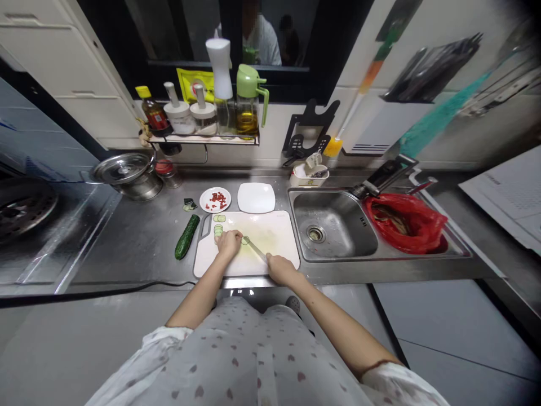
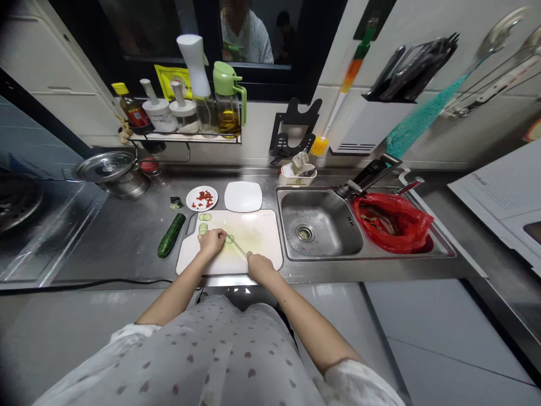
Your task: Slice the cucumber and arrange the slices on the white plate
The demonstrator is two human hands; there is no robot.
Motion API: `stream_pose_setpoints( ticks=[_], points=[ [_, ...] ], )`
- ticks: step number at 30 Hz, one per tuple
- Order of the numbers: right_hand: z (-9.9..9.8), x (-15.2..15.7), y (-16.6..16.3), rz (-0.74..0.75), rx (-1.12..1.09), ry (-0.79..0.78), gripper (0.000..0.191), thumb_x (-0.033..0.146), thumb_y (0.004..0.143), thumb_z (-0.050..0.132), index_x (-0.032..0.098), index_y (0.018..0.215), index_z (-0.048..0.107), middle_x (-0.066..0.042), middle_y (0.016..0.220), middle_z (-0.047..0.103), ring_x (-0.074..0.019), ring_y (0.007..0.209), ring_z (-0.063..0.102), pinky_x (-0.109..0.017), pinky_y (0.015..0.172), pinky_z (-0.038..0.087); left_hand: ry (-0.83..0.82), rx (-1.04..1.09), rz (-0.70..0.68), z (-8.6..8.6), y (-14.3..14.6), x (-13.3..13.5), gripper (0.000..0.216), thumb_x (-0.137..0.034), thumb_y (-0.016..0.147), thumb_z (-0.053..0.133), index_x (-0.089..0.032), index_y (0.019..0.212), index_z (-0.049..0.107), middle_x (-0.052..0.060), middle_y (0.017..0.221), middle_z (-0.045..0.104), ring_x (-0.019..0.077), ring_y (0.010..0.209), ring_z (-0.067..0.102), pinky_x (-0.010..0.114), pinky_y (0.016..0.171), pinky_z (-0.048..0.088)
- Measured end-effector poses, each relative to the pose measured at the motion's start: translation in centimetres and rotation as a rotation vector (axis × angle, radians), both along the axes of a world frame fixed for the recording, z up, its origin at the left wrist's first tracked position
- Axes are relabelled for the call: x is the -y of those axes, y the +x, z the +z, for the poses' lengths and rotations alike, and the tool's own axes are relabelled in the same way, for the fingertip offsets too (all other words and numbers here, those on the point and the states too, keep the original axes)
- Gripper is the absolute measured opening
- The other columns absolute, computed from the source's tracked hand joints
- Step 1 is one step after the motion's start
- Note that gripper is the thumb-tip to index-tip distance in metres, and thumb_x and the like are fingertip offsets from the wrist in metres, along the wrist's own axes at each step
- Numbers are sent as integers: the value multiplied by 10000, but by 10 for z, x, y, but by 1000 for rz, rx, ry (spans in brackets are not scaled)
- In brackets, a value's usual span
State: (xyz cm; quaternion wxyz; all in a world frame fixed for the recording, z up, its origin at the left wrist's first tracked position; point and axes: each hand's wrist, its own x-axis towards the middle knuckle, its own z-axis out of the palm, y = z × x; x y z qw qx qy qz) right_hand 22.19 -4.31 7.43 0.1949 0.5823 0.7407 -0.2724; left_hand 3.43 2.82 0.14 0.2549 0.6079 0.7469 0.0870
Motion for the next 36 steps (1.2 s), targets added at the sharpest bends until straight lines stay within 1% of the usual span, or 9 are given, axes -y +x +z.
stream_pose_setpoints(
  ticks=[4, 9, 19, 26, 29, 36],
  points=[
    [2, -4, -1, 25, 11, 5, 331, 113, 883, 415, 128, 1195, 524, -189, 1060, 671, -269, 1015, 654, -322, 763, 468, 5, 4, 7, -1, 0, 0, 274, -218, 821, 495, -299, 889, 747, 31, 981, 749, 255, 1034, 606, 422, 906, 320],
    [5, -7, -3, 55, 36, 13, 359, 76, 868, 407, 120, 1206, 521, -200, 1067, 672, -277, 1045, 651, -327, 774, 474, 7, 5, 3, -1, 0, 0, 270, -232, 825, 495, -297, 893, 747, 35, 990, 747, 259, 1046, 599, 432, 907, 314],
    [9, -13, -5, 108, 85, 26, 379, 53, 877, 396, 118, 1227, 526, -204, 1077, 679, -262, 1073, 651, -337, 818, 490, 11, 10, 2, 1, 0, 1, 267, -229, 818, 504, -300, 889, 751, 33, 973, 750, 260, 1035, 609, 428, 908, 312],
    [14, -23, -3, 170, 123, 85, 373, 63, 916, 367, 119, 1233, 555, -214, 1096, 686, -248, 1083, 655, -354, 864, 492, 18, -7, 2, -1, 0, 2, 273, -239, 817, 497, -303, 888, 753, 35, 972, 750, 267, 1025, 611, 434, 896, 319],
    [15, -26, -3, 196, 141, 108, 372, 63, 922, 359, 112, 1223, 572, -218, 1100, 686, -254, 1072, 661, -359, 849, 506, 16, -8, -2, -2, 0, 3, 278, -239, 822, 493, -302, 895, 753, 39, 976, 748, 263, 1024, 607, 430, 897, 320],
    [8, -27, -2, 246, 172, 198, 348, 73, 938, 352, 112, 1168, 610, -203, 1043, 709, -264, 1016, 686, -366, 805, 533, 12, -14, 1, 1, 1, 3, 284, -235, 814, 498, -300, 913, 755, 44, 988, 748, 266, 1043, 597, 421, 906, 318]
  ],
)
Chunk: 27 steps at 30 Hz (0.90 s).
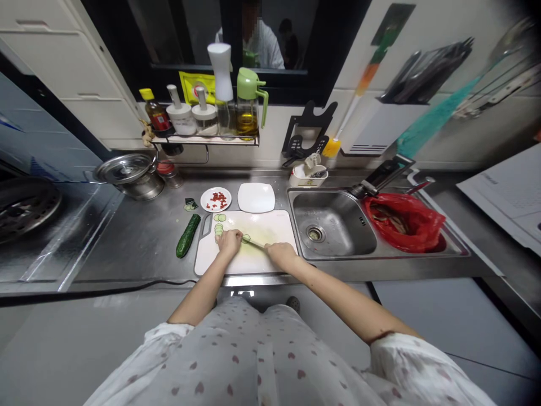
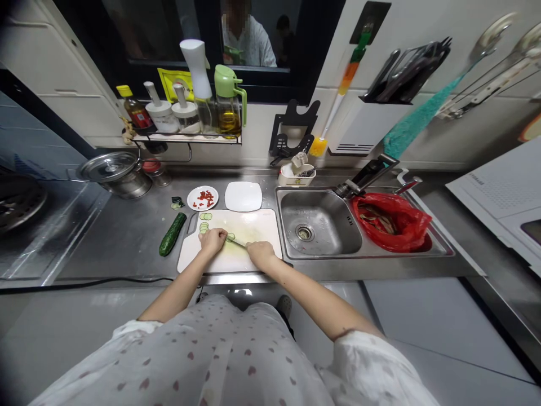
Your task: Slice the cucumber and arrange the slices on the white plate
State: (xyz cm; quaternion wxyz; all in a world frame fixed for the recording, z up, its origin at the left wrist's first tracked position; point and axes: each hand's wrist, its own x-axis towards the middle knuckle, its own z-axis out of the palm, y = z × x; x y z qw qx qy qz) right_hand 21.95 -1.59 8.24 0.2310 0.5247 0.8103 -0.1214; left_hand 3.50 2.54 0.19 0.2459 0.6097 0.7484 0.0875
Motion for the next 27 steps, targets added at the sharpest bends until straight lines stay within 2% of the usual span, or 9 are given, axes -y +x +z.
stream_pose_setpoints(
  ticks=[7, 13, 20, 27],
  points=[
    [6, -1, -2, 11, 6, 8, 353, 77, 944, 338, 113, 1150, 622, -199, 1044, 709, -272, 1023, 682, -366, 800, 533, 2, 3, 1, 1, 0, 2, 290, -230, 820, 490, -300, 928, 750, 45, 1011, 744, 261, 1065, 591, 414, 903, 314],
    [11, -3, 6, -47, -41, -139, 378, 71, 910, 383, 124, 1228, 580, -215, 1121, 677, -257, 1080, 655, -352, 844, 506, 1, 10, 9, 0, 0, 2, 275, -230, 828, 499, -303, 919, 747, 37, 995, 747, 256, 1041, 600, 420, 913, 306],
    [6, 4, 20, -99, -64, -204, 370, 111, 900, 416, 137, 1237, 566, -210, 1125, 667, -270, 1052, 660, -340, 799, 503, -8, 15, 19, -1, -1, 0, 286, -217, 826, 495, -305, 932, 745, 33, 1006, 747, 255, 1052, 598, 421, 931, 295],
    [-1, -3, 13, -92, -72, -183, 391, 103, 902, 384, 142, 1249, 561, -196, 1125, 673, -260, 1071, 653, -340, 816, 503, -7, 27, 22, -2, -1, 0, 277, -227, 825, 503, -309, 927, 747, 27, 1015, 747, 254, 1059, 598, 416, 926, 298]
  ],
)
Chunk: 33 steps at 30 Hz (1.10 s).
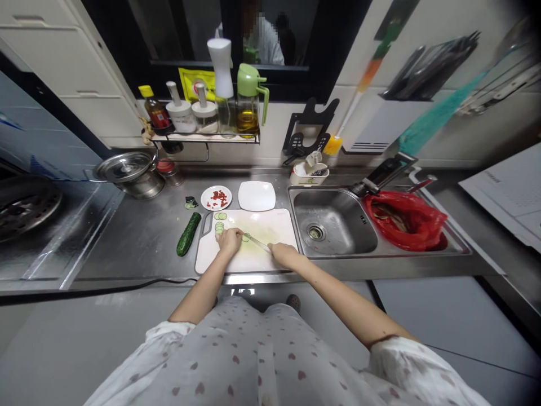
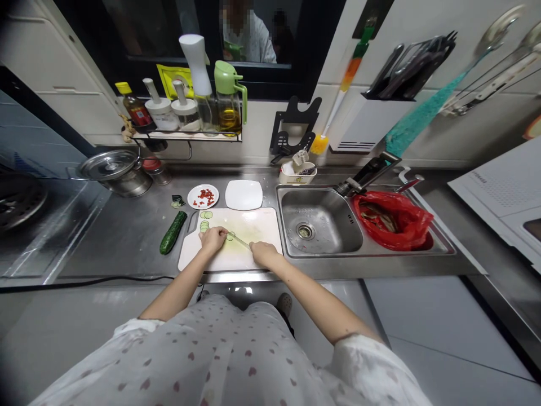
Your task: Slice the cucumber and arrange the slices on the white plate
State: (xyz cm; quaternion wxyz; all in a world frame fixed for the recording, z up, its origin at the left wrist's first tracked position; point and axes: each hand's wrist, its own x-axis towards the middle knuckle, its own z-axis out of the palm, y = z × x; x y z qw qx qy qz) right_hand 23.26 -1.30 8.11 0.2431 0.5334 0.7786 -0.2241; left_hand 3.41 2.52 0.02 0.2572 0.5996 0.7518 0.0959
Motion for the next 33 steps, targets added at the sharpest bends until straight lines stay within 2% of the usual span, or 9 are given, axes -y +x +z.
stream_pose_setpoints(
  ticks=[9, 14, 19, 23, 29, 33],
  points=[
    [6, 2, -12, 63, 56, 142, 349, 81, 939, 362, 115, 1196, 595, -207, 1057, 699, -267, 1056, 667, -355, 831, 509, -1, -13, -17, -2, 0, 0, 275, -240, 831, 500, -313, 932, 746, 38, 1001, 744, 260, 1071, 587, 423, 938, 291],
    [10, 1, -14, 64, 58, 168, 323, 101, 952, 374, 119, 1170, 612, -215, 1052, 699, -267, 1057, 669, -359, 835, 508, 9, -17, -15, -2, 0, 0, 272, -258, 832, 499, -308, 930, 747, 43, 986, 744, 254, 1038, 598, 418, 929, 296],
    [11, -2, -9, 16, 21, 85, 320, 134, 938, 431, 143, 1215, 592, -214, 1120, 678, -253, 1063, 663, -374, 876, 494, 0, -16, -16, -1, 0, 0, 274, -264, 833, 493, -306, 923, 748, 45, 983, 742, 251, 1032, 598, 416, 911, 305],
    [10, 2, -1, -17, 11, 25, 353, 120, 924, 411, 146, 1236, 575, -207, 1129, 672, -252, 1058, 658, -350, 845, 486, -1, -25, -13, -1, 0, 0, 280, -241, 831, 488, -314, 920, 743, 39, 978, 743, 249, 1022, 602, 421, 899, 307],
    [1, 23, 18, -82, -70, 55, 312, 176, 928, 391, 154, 1176, 578, -178, 1101, 675, -243, 997, 654, -298, 769, 438, 19, -69, -40, 0, 3, 2, 304, -221, 836, 474, -302, 978, 731, 65, 964, 740, 277, 1030, 599, 430, 880, 310],
    [-9, 38, 31, -219, -179, 83, 244, 283, 966, 392, 176, 1125, 544, -126, 1044, 684, -201, 944, 640, -241, 700, 361, 60, -95, -87, 3, 6, 7, 307, -248, 836, 496, -281, 1044, 719, 84, 1041, 725, 297, 1073, 570, 445, 906, 300]
  ],
)
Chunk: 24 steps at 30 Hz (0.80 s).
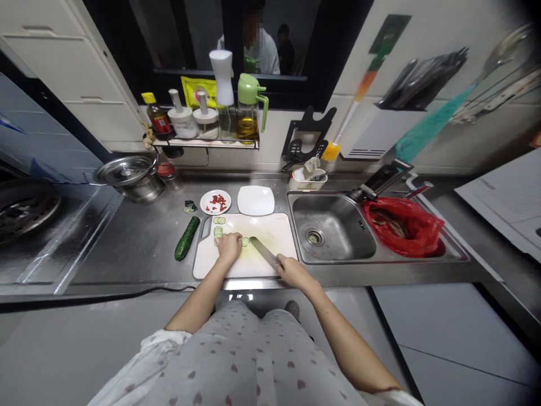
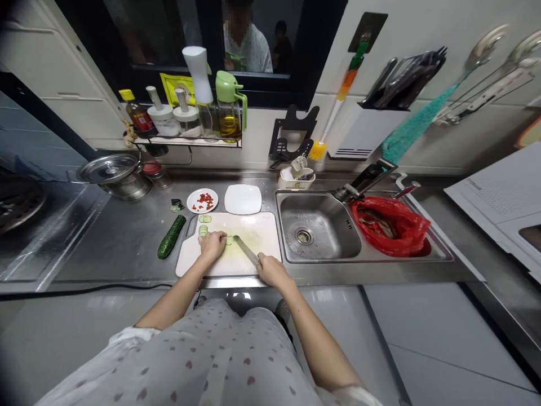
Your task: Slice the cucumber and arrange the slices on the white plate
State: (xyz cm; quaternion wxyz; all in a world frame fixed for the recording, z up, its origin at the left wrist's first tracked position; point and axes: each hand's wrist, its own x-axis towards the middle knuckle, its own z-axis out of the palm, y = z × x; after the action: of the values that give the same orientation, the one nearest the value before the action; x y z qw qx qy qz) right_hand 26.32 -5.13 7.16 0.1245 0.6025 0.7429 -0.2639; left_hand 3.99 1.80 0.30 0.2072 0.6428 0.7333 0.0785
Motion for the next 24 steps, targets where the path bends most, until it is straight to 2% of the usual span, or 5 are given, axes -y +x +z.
stream_pose_setpoints(
  ticks=[4, 7, 12, 17, 24],
  points=[
    [-13, 11, 3, -179, -62, 40, 227, 289, 979, 365, 183, 1125, 504, -95, 1010, 683, -183, 911, 626, -225, 674, 323, 27, -14, -52, 0, 2, 5, 293, -284, 847, 509, -272, 1045, 724, 98, 1092, 702, 307, 1076, 553, 458, 923, 290],
    [-19, 18, -3, -253, -94, 27, 223, 285, 985, 350, 186, 1114, 502, -81, 989, 681, -169, 860, 620, -223, 664, 315, 47, -13, -55, -1, 3, 6, 279, -275, 854, 502, -262, 1022, 724, 101, 1085, 694, 300, 1059, 559, 451, 913, 297],
    [-21, 23, -17, -236, -123, 11, 220, 286, 990, 341, 195, 1108, 503, -70, 973, 682, -169, 855, 618, -225, 661, 309, 52, 17, -18, 1, 6, 5, 181, -257, 829, 546, -256, 925, 700, 74, 1011, 705, 280, 1032, 577, 423, 893, 313],
    [-20, 22, -24, -196, -129, 30, 221, 297, 990, 341, 198, 1101, 504, -71, 982, 681, -182, 905, 615, -224, 673, 308, 7, 163, 51, 5, 5, 10, 93, -267, 821, 578, -259, 851, 666, 3, 893, 728, 217, 921, 625, 385, 887, 328],
    [-19, 21, -17, -245, -142, 10, 207, 289, 984, 357, 202, 1084, 516, -58, 927, 676, -170, 823, 598, -231, 648, 288, -98, 280, 138, 12, -17, 29, 108, -318, 764, 652, -251, 846, 675, -25, 850, 728, 189, 879, 648, 355, 903, 329]
  ],
)
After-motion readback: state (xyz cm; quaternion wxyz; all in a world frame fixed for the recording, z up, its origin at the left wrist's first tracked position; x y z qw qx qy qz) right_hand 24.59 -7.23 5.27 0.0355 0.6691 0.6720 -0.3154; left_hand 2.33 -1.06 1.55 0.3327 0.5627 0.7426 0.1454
